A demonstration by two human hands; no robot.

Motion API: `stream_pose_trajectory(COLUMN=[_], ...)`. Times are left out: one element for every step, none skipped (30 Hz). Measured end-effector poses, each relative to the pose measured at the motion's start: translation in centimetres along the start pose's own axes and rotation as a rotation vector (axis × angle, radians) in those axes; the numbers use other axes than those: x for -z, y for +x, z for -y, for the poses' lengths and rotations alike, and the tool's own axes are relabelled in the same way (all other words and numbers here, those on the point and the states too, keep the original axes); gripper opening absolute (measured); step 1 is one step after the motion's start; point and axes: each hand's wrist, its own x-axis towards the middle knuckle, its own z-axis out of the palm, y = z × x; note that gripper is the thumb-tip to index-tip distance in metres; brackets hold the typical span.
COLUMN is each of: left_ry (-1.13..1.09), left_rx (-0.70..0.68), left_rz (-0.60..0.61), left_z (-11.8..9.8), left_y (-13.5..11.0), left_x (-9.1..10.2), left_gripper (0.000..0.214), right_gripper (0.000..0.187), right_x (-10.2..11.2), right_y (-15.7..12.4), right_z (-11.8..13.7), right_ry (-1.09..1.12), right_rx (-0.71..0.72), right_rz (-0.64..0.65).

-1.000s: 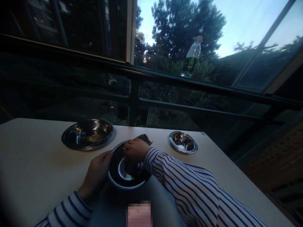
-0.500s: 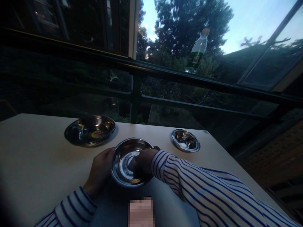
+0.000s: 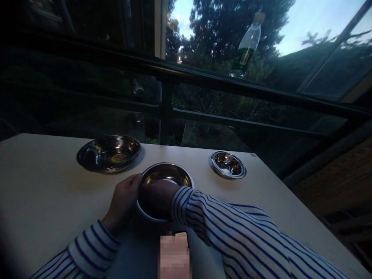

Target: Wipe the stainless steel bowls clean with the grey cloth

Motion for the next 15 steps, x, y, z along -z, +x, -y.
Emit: stream_pose_trajectory(left_ry=[-0.008,-0.017,-0.022,-0.021,-0.016,-0.012,-0.012,-0.017,-0.028,-0.04,-0.045,-0.042,-0.032,-0.023,-0.016], left_rx=[0.001,0.0,-0.001,-0.003,-0.001,0.003,0.01,0.016,0.019,0.019,0.018,0.017,0.017,0.018,0.02], left_rz=[0.009,0.018,0.026,0.027,0.027,0.027,0.027,0.029,0.033,0.037,0.039,0.036,0.029,0.024,0.022], left_z=[0.1,0.1,0.2,0.2,0.2,0.2,0.2,0.1,0.1,0.1,0.0,0.0,-0.1,-0.1,-0.2], left_y=[0.1,0.2,0.2,0.2,0.2,0.2,0.2,0.2,0.1,0.1,0.0,-0.1,-0.1,-0.2,-0.2], left_x=[0.0,0.1,0.1,0.1,0.1,0.1,0.0,0.0,-0.1,-0.1,-0.1,-0.2,-0.2,-0.2,-0.2], left_gripper=[0.03,0.03,0.03,0.03,0.03,0.03,0.03,0.03,0.031,0.031,0.03,0.03,0.03,0.03,0.03], right_gripper=[0.029,0.03,0.03,0.028,0.027,0.026,0.026,0.026,0.026,0.026,0.026,0.025,0.025,0.025,0.024], right_x=[0.3,0.7,0.9,1.2,1.3,1.4,1.4,1.4,1.4,1.3,1.3,1.2,1.1,1.1,1.0], right_y=[0.3,0.5,0.6,0.6,0.4,0.2,0.0,-0.3,-0.6,-0.8,-1.0,-1.0,-1.1,-1.0,-0.9], right_z=[-0.2,-0.5,-0.8,-1.1,-1.4,-1.6,-1.8,-1.9,-1.9,-1.9,-1.9,-1.9,-1.8,-1.7,-1.7], right_ry=[-0.023,-0.067,-0.115,-0.161,-0.197,-0.216,-0.228,-0.24,-0.251,-0.257,-0.26,-0.26,-0.257,-0.251,-0.242], right_rx=[0.001,-0.009,-0.023,-0.041,-0.066,-0.096,-0.127,-0.158,-0.189,-0.217,-0.239,-0.257,-0.268,-0.271,-0.263], right_rz=[-0.013,-0.024,-0.033,-0.043,-0.052,-0.06,-0.068,-0.075,-0.081,-0.086,-0.089,-0.093,-0.095,-0.096,-0.096])
